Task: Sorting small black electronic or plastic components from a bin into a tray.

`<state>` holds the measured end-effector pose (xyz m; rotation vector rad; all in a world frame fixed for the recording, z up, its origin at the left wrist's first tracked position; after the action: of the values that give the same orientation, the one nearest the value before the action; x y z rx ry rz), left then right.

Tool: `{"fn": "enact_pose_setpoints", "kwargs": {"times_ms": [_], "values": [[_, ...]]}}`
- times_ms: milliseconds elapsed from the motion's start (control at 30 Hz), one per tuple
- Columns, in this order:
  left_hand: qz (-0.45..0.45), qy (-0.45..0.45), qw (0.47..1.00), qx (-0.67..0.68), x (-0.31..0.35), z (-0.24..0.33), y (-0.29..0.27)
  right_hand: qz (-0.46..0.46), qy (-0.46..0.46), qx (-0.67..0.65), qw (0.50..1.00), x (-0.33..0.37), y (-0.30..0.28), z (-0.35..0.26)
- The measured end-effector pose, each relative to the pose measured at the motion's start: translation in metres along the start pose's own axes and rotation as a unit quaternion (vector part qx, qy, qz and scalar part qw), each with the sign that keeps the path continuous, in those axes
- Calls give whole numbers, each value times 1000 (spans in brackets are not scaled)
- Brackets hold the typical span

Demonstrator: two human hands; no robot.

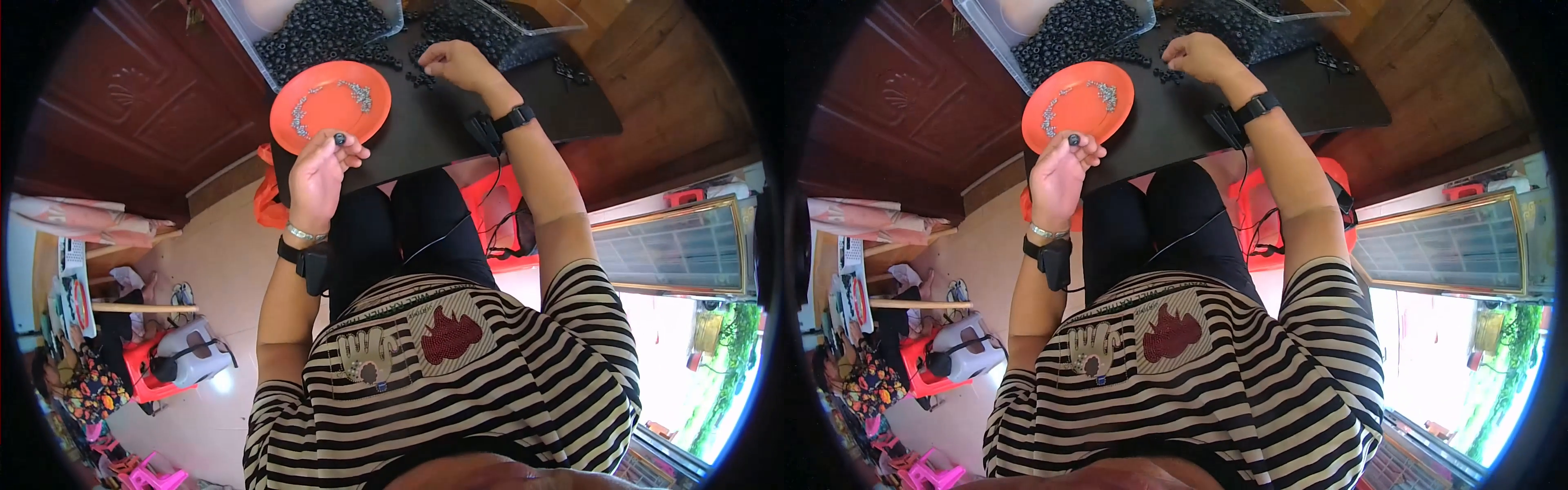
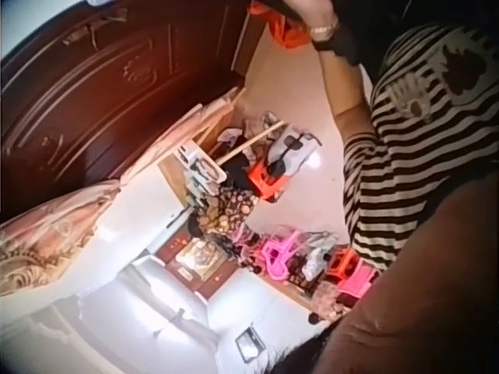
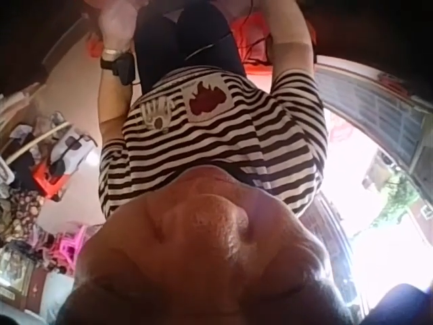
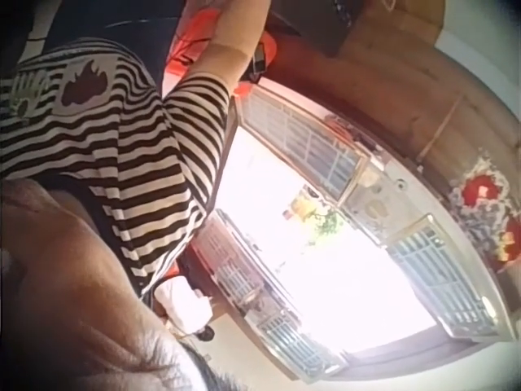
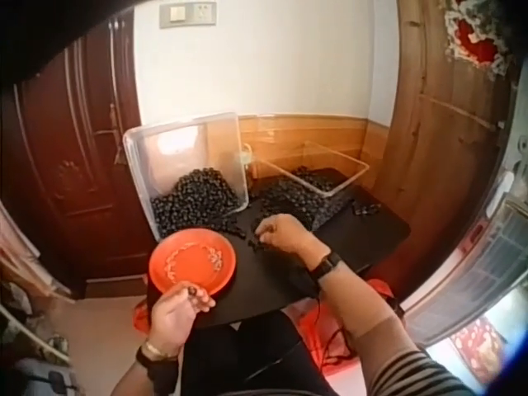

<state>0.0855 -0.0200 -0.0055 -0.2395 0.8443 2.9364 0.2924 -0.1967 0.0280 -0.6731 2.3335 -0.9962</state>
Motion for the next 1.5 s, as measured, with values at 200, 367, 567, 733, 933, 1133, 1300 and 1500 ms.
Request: {"fn": "enact_pose_setpoints", "kwargs": {"times_ms": [200,367,567,733,933,1133,1300,1500], "values": [[-17,-30,999,20,-27,11,11,-54,-121,194,972,-2,35,-28],[-28,-24,992,117,-71,19,28,-55,-135,297,944,-8,41,-29],[-11,2,992,125,-120,9,18,0,-19,-241,970,-34,1,-40],[-23,18,993,116,-134,5,17,-21,-53,-487,871,-54,4,-62],[-20,35,993,109,-131,3,14,-20,-82,-596,799,-49,32,-60],[27,27,996,84,-125,3,12,-47,-111,-607,785,-40,25,-79],[10,18,993,113,-125,-1,5,-18,-109,-550,828,-38,24,-85],[48,16,995,90,-123,2,8,16,-184,-415,891,-32,20,-98]]}}
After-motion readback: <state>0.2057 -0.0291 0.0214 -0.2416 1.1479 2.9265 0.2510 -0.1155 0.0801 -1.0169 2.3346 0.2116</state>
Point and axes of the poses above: each hand's wrist, its own x-axis away from the middle knuckle, its own y-axis out of the palm, z = x × y, the point moved 8 cm from there along -x, towards the middle knuckle, and after that the axes turned 2 degrees about -x, right-handed, at the moved point
